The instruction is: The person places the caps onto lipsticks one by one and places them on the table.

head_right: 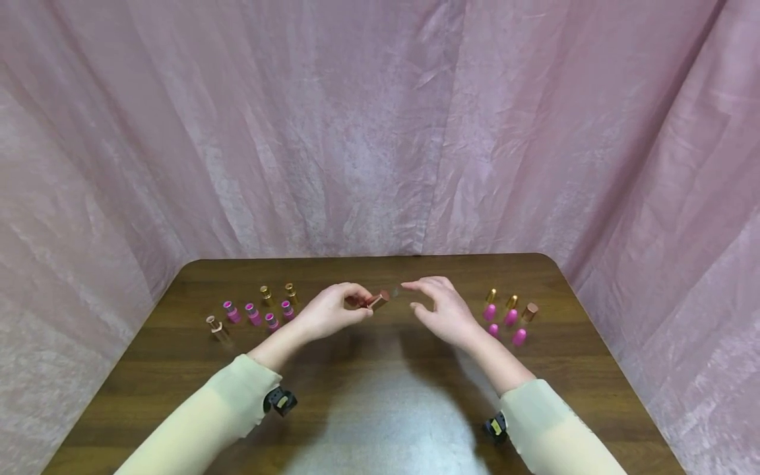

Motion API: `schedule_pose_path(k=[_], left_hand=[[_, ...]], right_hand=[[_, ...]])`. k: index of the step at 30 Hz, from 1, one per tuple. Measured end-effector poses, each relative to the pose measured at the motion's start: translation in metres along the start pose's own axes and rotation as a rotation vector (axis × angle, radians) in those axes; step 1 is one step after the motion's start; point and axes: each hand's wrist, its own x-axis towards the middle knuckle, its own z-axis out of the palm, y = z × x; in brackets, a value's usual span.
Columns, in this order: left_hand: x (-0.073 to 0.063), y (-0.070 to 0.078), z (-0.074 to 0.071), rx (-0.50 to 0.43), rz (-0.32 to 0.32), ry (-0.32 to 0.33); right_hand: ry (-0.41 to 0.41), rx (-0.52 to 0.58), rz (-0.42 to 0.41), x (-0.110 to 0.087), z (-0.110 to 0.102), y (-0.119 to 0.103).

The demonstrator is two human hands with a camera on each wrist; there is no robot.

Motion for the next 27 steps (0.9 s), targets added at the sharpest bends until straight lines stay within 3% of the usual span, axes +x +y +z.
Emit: schedule_pose_path(k=[7, 13, 18, 27], left_hand=[[0.006, 0.0, 0.013, -0.01, -0.043, 0.046], [0.022, -0.005, 0.03, -0.019, -0.093, 0.103], [0.042, -0.012, 0.047, -0.033, -0.121, 0.123], [0.072, -0.026, 0.065, -0.081, -0.169, 0.133]], right_hand=[[-0.079, -0.249, -0.057, -0.019, -0.01, 0.008], [-0.157, -0.434, -0.071, -0.034, -0.015, 0.012], [-0.2, -0.502, -0.041, -0.045, -0.016, 0.02], [-0.219, -0.511, -0.016, -0.055, -0.021, 0.023]])
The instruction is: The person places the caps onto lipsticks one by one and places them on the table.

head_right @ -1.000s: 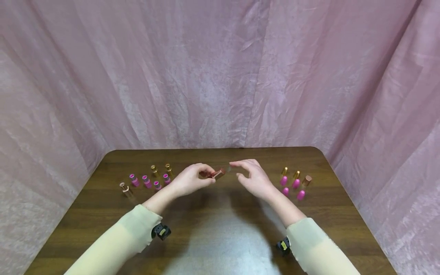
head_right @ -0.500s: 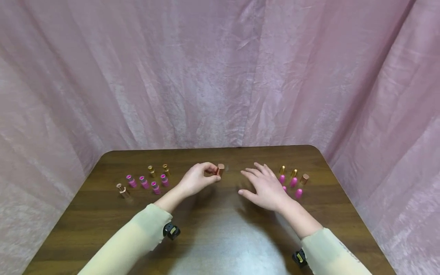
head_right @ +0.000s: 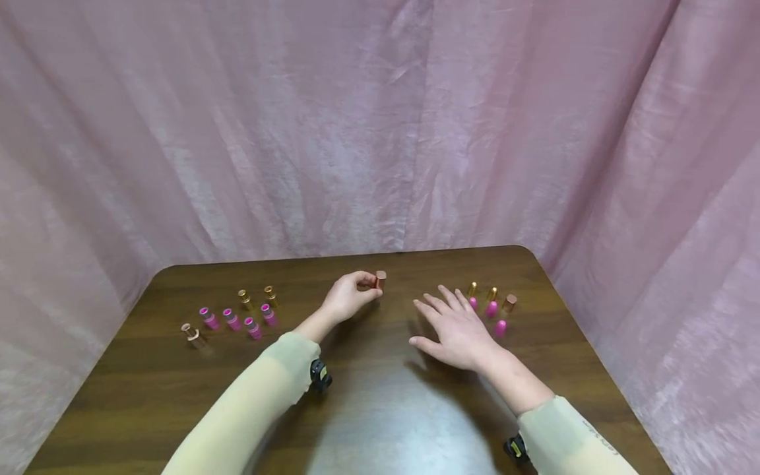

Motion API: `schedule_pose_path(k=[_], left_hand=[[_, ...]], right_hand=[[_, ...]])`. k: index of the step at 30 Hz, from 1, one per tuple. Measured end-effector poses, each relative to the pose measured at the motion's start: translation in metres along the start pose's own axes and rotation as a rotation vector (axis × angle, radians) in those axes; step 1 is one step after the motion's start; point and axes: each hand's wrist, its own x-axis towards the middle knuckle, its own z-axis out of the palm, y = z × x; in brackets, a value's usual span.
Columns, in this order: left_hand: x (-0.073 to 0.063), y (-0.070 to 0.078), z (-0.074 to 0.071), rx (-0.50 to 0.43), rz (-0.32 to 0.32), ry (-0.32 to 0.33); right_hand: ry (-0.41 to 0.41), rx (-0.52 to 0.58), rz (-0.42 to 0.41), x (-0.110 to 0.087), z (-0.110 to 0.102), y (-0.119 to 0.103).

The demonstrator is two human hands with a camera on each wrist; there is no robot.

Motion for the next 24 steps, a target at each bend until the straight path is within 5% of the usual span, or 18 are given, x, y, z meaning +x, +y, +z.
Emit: schedule_pose_path(k=[7, 24], left_hand=[[0.017, -0.006, 0.009, 0.066, -0.048, 0.016], [0.042, -0.013, 0.021, 0.009, -0.045, 0.071]], right_hand=[[0.013, 0.0, -0.003, -0.004, 0.001, 0.003], [0.048, 0.011, -0.027, -0.008, 0.008, 0.011]])
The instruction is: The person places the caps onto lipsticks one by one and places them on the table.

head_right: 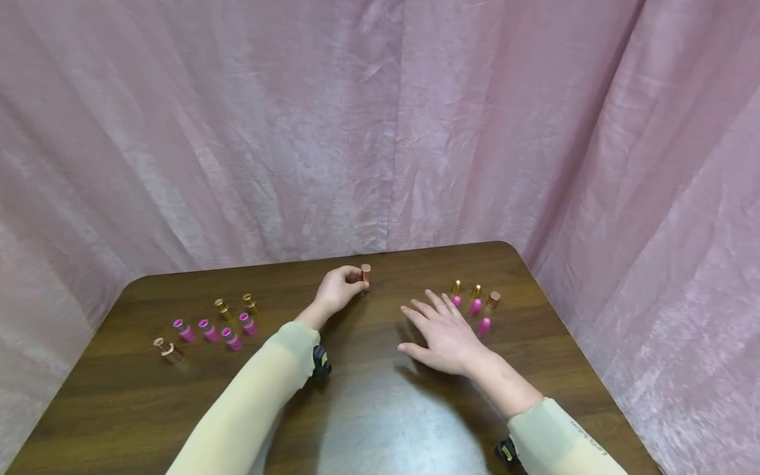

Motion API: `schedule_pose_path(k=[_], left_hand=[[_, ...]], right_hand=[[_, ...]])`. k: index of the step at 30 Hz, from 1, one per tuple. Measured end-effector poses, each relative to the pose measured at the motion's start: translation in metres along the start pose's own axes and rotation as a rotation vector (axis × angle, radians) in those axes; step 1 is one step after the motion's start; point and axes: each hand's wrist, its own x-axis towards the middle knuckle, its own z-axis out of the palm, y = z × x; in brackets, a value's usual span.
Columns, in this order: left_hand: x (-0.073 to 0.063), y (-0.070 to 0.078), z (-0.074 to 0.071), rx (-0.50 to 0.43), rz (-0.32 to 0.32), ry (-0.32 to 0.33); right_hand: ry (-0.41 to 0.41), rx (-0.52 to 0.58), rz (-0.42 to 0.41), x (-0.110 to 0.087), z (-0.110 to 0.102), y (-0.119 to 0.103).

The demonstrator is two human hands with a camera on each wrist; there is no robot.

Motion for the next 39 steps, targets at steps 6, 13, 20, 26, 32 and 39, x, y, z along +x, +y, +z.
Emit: schedule_pose_path(k=[6, 13, 20, 26, 32, 39], left_hand=[[0.001, -0.001, -0.005, -0.015, -0.005, -0.017], [0.0, -0.005, -0.01, 0.016, -0.032, -0.005], [-0.003, -0.009, -0.016, 0.022, -0.039, -0.041], [-0.007, -0.007, -0.025, 0.171, -0.001, -0.093], [-0.012, -0.003, -0.036, 0.403, 0.095, -0.124], [-0.032, 0.004, -0.058, 0.626, 0.199, -0.14]], right_hand=[[-0.001, -0.013, -0.012, 0.005, -0.002, -0.004], [-0.003, -0.008, -0.025, 0.01, -0.001, -0.009], [-0.008, 0.006, -0.028, 0.012, -0.001, -0.01], [-0.008, 0.006, -0.004, 0.01, -0.003, -0.005], [-0.037, -0.003, 0.031, 0.007, -0.006, 0.001], [-0.046, -0.022, 0.034, 0.004, -0.011, 0.007]])
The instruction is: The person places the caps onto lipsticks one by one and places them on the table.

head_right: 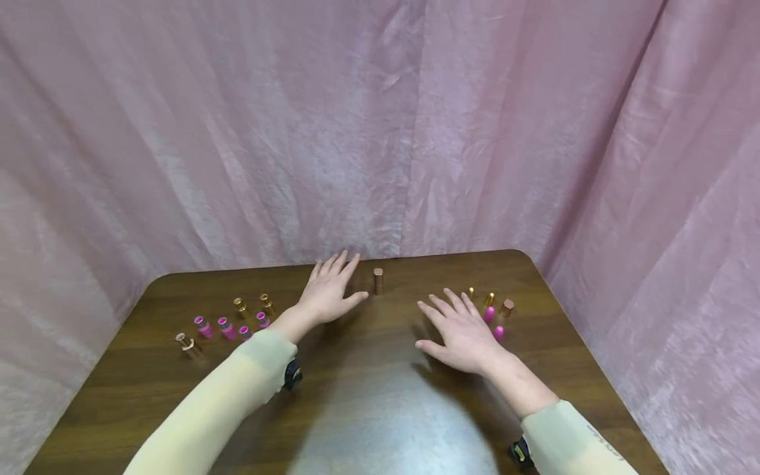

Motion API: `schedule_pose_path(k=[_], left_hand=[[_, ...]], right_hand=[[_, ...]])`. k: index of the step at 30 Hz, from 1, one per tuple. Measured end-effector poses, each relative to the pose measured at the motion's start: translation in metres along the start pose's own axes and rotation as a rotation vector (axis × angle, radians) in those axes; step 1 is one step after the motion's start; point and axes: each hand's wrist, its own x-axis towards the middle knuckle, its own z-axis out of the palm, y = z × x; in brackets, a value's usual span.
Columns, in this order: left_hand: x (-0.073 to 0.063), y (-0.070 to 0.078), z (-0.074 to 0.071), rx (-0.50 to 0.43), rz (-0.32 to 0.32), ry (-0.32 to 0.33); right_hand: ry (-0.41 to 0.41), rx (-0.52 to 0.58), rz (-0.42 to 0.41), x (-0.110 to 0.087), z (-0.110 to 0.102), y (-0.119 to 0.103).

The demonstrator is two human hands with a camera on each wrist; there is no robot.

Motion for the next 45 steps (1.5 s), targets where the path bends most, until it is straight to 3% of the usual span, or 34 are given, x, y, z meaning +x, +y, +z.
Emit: schedule_pose_path(k=[4, 15, 19, 23, 28, 33, 39, 45], left_hand=[[-0.017, -0.003, -0.01, 0.077, 0.081, 0.021], [-0.077, -0.002, -0.036, 0.133, 0.262, 0.058], [-0.095, 0.005, -0.038, 0.135, 0.314, 0.051], [-0.106, 0.022, -0.034, 0.125, 0.388, 0.035], [-0.11, 0.051, -0.021, 0.126, 0.498, -0.001], [-0.106, 0.082, -0.008, 0.155, 0.559, -0.038], [-0.089, 0.114, 0.007, 0.19, 0.559, -0.07], [-0.07, 0.134, 0.019, 0.212, 0.519, -0.081]], right_hand=[[0.014, -0.01, 0.002, 0.0, -0.001, 0.004], [0.011, -0.024, 0.051, -0.006, -0.009, 0.021], [0.033, -0.015, 0.066, -0.014, -0.013, 0.032], [0.051, -0.034, 0.087, -0.023, -0.019, 0.046], [0.079, -0.055, 0.088, -0.029, -0.024, 0.061], [0.105, -0.073, 0.073, -0.03, -0.025, 0.068], [0.074, -0.067, 0.084, -0.023, -0.024, 0.068], [0.027, -0.073, 0.112, -0.013, -0.023, 0.065]])
